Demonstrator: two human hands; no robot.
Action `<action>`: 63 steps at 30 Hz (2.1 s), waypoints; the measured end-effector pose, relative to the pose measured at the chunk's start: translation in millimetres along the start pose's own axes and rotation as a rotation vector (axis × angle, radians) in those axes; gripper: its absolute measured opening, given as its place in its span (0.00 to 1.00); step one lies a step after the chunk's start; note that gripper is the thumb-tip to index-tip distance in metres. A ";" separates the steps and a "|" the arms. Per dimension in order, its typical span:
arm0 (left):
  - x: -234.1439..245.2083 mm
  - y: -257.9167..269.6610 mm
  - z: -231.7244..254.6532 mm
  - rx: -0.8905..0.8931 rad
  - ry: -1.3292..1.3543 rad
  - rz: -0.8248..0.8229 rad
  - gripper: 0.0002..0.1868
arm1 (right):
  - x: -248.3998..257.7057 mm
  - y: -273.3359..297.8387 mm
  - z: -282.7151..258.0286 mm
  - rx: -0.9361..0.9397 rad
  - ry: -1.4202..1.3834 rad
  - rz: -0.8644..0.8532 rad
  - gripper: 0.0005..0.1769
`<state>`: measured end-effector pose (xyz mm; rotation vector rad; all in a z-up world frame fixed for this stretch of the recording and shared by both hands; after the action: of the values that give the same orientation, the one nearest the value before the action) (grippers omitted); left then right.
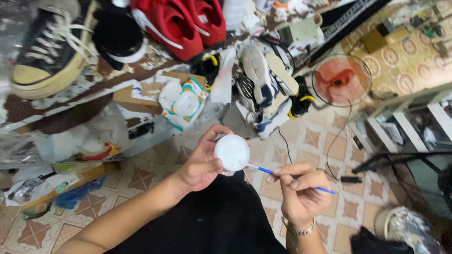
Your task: The person mixes white paint in a small container, then uses a blue paintbrush to apply white paint to the side and sole of a red sneaker. The person repeatedly dips the brush into the paint and carefully coats the shoe's white stripe and sole edges.
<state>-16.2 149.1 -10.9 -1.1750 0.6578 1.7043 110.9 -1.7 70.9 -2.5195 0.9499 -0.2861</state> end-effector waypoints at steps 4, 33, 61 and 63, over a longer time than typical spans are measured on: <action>-5.5 -2.7 9.8 -0.049 -0.053 -0.044 0.38 | 9.7 6.4 5.5 0.006 -0.016 0.084 0.12; 49.0 1.8 273.2 -1.231 -1.489 0.792 0.37 | 63.2 26.2 101.5 -0.271 -0.591 0.302 0.11; 1.7 15.1 219.0 -0.916 -0.468 0.091 0.57 | 89.2 27.5 119.7 -0.299 -0.585 0.351 0.12; -15.3 11.9 206.4 -0.736 -0.264 0.008 0.58 | 90.2 28.4 120.7 -0.296 -0.579 0.354 0.12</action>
<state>-111.0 306.9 84.4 -1.3842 -0.1586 2.1366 202.0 -42.3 -45.5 -2.3914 1.2139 0.6989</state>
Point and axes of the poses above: each hand's wrist, its own y-axis away from the middle knuckle, its own x-axis out of the back of the hand, z = x × y, the point moved 10 cm from there along -y, towards the middle knuckle, and after that the axes turned 6 degrees about y, right-handed, at the moved point
